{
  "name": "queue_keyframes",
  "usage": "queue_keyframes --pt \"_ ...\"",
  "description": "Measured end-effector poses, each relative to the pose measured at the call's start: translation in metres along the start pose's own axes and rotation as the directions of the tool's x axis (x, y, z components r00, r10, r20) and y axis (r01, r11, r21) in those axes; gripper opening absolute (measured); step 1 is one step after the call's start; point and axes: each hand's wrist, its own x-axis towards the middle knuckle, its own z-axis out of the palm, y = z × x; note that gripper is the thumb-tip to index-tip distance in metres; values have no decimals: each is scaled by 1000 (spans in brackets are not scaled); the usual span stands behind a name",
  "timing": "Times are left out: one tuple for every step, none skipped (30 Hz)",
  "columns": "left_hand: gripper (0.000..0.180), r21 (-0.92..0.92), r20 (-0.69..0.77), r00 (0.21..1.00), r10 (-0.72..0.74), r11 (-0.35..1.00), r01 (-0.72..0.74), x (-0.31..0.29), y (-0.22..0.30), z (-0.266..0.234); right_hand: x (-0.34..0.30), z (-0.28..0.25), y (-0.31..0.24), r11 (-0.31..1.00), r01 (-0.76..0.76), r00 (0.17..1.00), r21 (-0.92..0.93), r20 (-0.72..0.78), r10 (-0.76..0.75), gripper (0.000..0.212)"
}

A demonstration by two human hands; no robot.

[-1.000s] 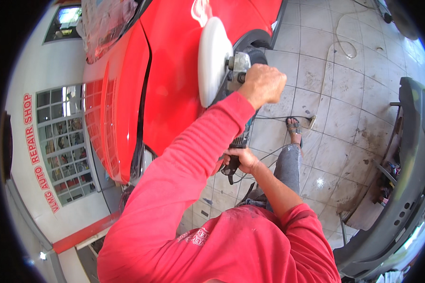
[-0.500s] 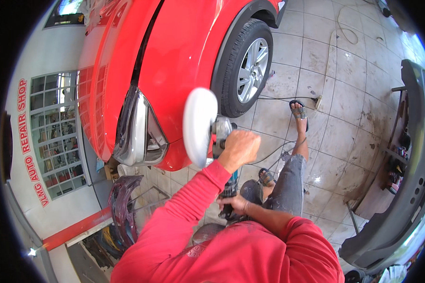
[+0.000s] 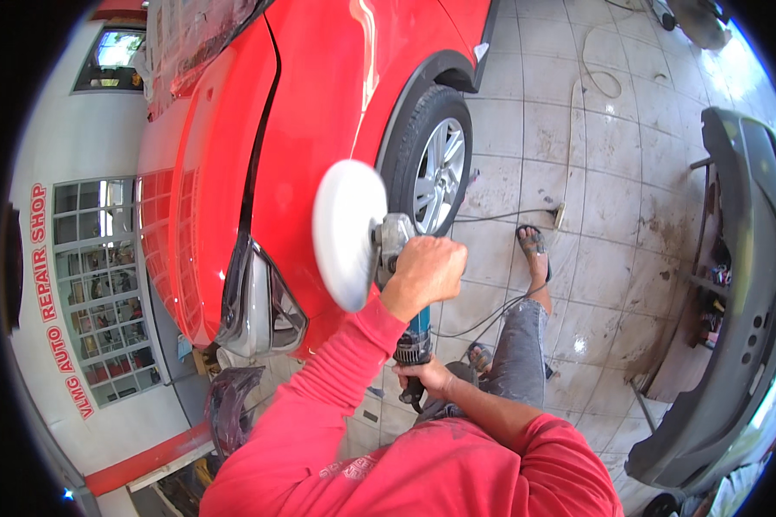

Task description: The person uses a rotary polisher with a white pad to buff the surface of a red car hood. The person moves the tool across the hood in overlapping passes, covering the entire surface area.

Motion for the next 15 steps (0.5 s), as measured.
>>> queue_keyframes --pt "9 6 -90 995 34 999 -34 14 -4 -13 4 -1 -22 1000 26 1000 -5 6 -26 13" --pt "8 5 -139 989 48 999 -48 29 -8 -26 10 -2 -44 999 38 998 7 -47 -38 14" --pt "7 -1 -192 980 58 998 -60 46 -13 -39 13 -2 -73 992 111 992 -51 -54 -114 14" --pt "7 -7 -251 966 61 998 -65 62 -18 -53 14 -2 -105 986 126 987 -112 -87 -136 15" --pt "6 -26 -316 944 92 994 -105 78 -20 -71 17 -6 -134 977 161 977 -140 -115 -178 14" --pt "7 -42 -379 918 117 989 -143 93 -22 -92 22 -17 -159 950 211 961 -231 -128 -245 12" --pt "7 -46 -401 910 102 990 -131 106 -24 -111 20 -14 -192 956 199 962 -216 -143 -233 12" --pt "7 -49 -422 902 89 992 -120 119 -26 -129 24 -23 -215 925 245 937 -292 -175 -303 13" --pt "8 -48 -439 894 89 991 -122 130 -29 -145 24 -33 -240 897 248 920 -367 -200 -336 14" --pt "9 -71 -473 880 50 993 -94 137 -36 -158 18 -33 -272 867 226 920 -444 -194 -340 16" --pt "11 -95 -503 864 17 993 -75 143 -42 -167 11 -30 -299 859 208 912 -467 -226 -343 19" --pt "12 -114 -528 849 -5 991 -66 148 -43 -172 10 -45 -316 809 141 906 -571 -255 -338 22" --pt "23 -146 -546 837 -25 987 -65 149 -47 -172 5 -54 -329 752 79 901 -654 -275 -334 21" --pt "28 -177 -548 835 -50 983 -57 144 -46 -169 -1 -59 -339 688 17 894 -726 -297 -335 22" --pt "32 -209 -549 832 -80 977 -44 131 -42 -164 -5 -61 -340 608 -39 892 -793 -301 -336 24"
